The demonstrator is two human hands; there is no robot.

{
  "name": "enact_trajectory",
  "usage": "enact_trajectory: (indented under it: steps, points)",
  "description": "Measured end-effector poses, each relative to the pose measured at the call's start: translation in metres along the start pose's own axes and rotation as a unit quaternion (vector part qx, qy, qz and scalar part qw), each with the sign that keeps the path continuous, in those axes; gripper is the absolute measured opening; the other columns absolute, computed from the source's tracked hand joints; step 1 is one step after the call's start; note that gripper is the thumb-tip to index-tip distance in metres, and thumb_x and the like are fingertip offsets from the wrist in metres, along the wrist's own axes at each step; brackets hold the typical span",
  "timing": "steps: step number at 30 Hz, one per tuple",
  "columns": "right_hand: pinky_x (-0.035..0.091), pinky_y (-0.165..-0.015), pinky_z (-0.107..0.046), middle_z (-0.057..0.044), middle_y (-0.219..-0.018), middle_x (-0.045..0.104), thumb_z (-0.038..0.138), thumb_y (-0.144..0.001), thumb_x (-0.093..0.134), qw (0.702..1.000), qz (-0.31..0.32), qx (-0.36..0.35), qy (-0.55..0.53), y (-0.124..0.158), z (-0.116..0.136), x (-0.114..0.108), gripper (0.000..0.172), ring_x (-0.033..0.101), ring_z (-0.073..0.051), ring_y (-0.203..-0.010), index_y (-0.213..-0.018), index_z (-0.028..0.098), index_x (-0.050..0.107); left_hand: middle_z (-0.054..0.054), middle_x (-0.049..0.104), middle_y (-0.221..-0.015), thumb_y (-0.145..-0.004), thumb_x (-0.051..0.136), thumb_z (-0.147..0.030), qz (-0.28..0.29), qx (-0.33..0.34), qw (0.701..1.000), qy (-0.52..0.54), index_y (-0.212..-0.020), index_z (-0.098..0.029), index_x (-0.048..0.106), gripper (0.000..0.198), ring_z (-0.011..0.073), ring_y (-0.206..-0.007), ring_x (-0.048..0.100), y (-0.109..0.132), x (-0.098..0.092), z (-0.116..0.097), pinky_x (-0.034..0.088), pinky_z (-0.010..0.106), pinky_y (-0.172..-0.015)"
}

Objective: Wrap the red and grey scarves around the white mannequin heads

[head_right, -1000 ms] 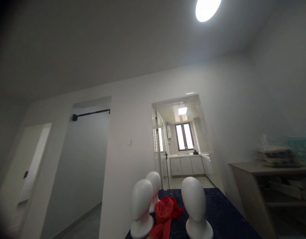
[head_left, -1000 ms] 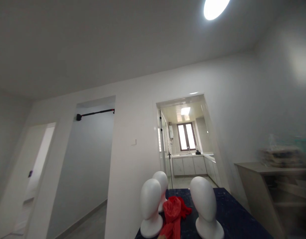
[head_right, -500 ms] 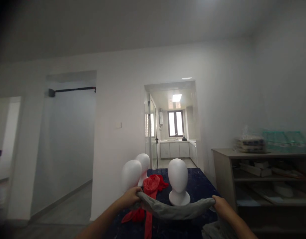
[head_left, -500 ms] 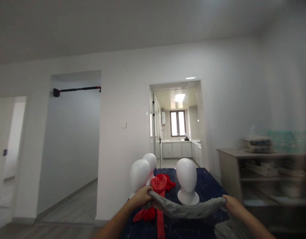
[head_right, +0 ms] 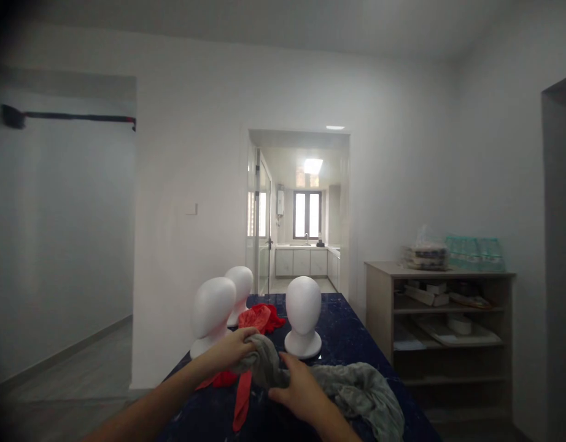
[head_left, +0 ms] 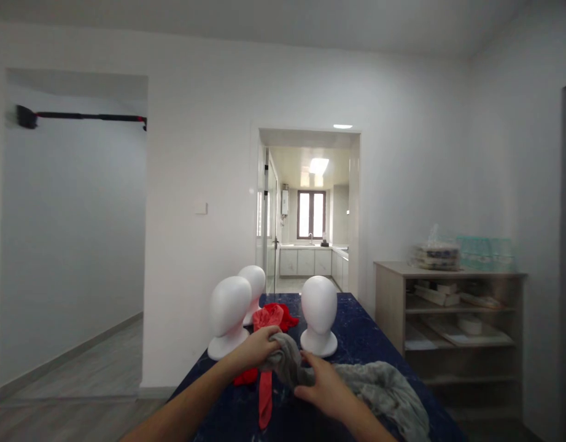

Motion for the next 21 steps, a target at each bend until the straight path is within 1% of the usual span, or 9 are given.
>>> enact_trajectory:
  steps: [3, 4, 6, 8, 10, 12, 14, 17, 21]
  points:
    - [0.048, -0.085, -0.035, -0.007, -0.097, 0.077, 0.024, -0.083, 0.065, 0.993, -0.068, 0.003, -0.1, -0.02, 0.021, 0.014, 0.016, 0.067, -0.025, -0.093, -0.095, 0.02, 0.075, 0.002, 0.077, -0.095, -0.079, 0.063, -0.031, 0.032, 0.011, 0.999, 0.017, -0.097, -0.02, 0.074, 0.023, 0.021, -0.091, 0.068, -0.003, 0.003, -0.005, 0.047, 0.027, -0.077]
    - [0.045, -0.081, -0.034, -0.005, -0.086, 0.074, 0.024, -0.085, 0.06, 0.991, -0.076, 0.013, -0.111, -0.027, 0.021, 0.013, 0.013, 0.064, -0.023, -0.086, -0.084, 0.02, 0.072, 0.001, 0.076, -0.091, -0.079, 0.064, -0.032, 0.042, 0.004, 0.999, 0.015, -0.094, -0.02, 0.074, 0.022, 0.0204, -0.087, 0.068, -0.003, 0.002, -0.003, 0.046, 0.027, -0.074]
    - [0.042, -0.077, -0.033, -0.003, -0.078, 0.07, 0.027, -0.089, 0.055, 0.989, -0.07, 0.023, -0.13, -0.041, 0.017, 0.003, 0.019, 0.06, -0.022, -0.081, -0.075, 0.02, 0.067, 0.0, 0.071, -0.079, -0.08, 0.069, -0.04, 0.066, -0.026, 0.997, 0.022, -0.089, -0.019, 0.075, 0.023, 0.0182, -0.074, 0.064, -0.002, -0.003, 0.005, 0.043, 0.026, -0.066]
    - [0.042, -0.077, -0.032, -0.001, -0.08, 0.069, 0.033, -0.088, 0.056, 0.986, -0.05, 0.029, -0.159, -0.052, 0.012, -0.01, 0.018, 0.06, -0.022, -0.083, -0.078, 0.021, 0.066, -0.001, 0.066, -0.071, -0.081, 0.073, -0.052, 0.093, -0.054, 0.993, 0.057, -0.087, -0.018, 0.075, 0.035, 0.0145, -0.062, 0.056, 0.0, -0.008, 0.011, 0.038, 0.026, -0.06]
    - [0.044, -0.077, -0.031, -0.001, -0.085, 0.07, 0.038, -0.088, 0.055, 0.98, -0.025, 0.04, -0.195, -0.06, 0.009, -0.02, 0.02, 0.061, -0.022, -0.087, -0.086, 0.022, 0.067, 0.0, 0.067, -0.074, -0.081, 0.077, -0.057, 0.103, -0.059, 0.985, 0.129, -0.09, -0.017, 0.076, 0.041, 0.0124, -0.061, 0.053, 0.002, -0.011, 0.012, 0.037, 0.025, -0.059]
    - [0.046, -0.076, -0.031, -0.001, -0.088, 0.071, 0.042, -0.091, 0.05, 0.973, 0.001, 0.055, -0.225, -0.063, 0.011, -0.028, 0.027, 0.063, -0.021, -0.087, -0.096, 0.022, 0.067, 0.003, 0.072, -0.087, -0.08, 0.081, -0.049, 0.1, -0.046, 0.965, 0.238, -0.099, -0.017, 0.077, 0.038, 0.0134, -0.071, 0.06, 0.005, -0.01, 0.007, 0.042, 0.025, -0.065]
    - [0.047, -0.073, -0.03, -0.001, -0.087, 0.07, 0.048, -0.095, 0.046, 0.969, 0.031, 0.066, -0.238, -0.063, 0.015, -0.034, 0.034, 0.062, -0.02, -0.082, -0.102, 0.022, 0.067, 0.005, 0.075, -0.098, -0.076, 0.082, -0.035, 0.108, -0.042, 0.929, 0.352, -0.107, -0.018, 0.075, 0.036, 0.0159, -0.084, 0.067, 0.007, -0.005, 0.003, 0.047, 0.025, -0.075]
    - [0.043, -0.069, -0.027, 0.001, -0.079, 0.067, 0.059, -0.091, 0.061, 0.97, 0.082, 0.067, -0.219, -0.058, 0.019, -0.043, 0.04, 0.057, -0.016, -0.073, -0.095, 0.021, 0.071, 0.001, 0.071, -0.091, -0.065, 0.075, -0.017, 0.11, -0.052, 0.892, 0.436, -0.099, -0.02, 0.069, 0.035, 0.0167, -0.084, 0.068, 0.004, 0.005, 0.003, 0.049, 0.026, -0.076]
    - [0.035, -0.062, -0.025, 0.006, -0.065, 0.059, 0.05, -0.076, 0.082, 0.975, 0.124, 0.06, -0.174, -0.055, 0.014, -0.051, 0.034, 0.046, -0.012, -0.062, -0.079, 0.018, 0.072, -0.004, 0.06, -0.077, -0.053, 0.065, -0.011, 0.03, -0.043, 0.912, 0.406, -0.081, -0.022, 0.057, 0.031, 0.0131, -0.068, 0.057, -0.008, 0.01, 0.007, 0.041, 0.025, -0.063]
Point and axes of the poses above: each hand's wrist, its own y-axis away from the middle knuckle, its own x-axis out of the palm, z = x × y, the point moved 3 cm from there along -y, towards the middle knuckle
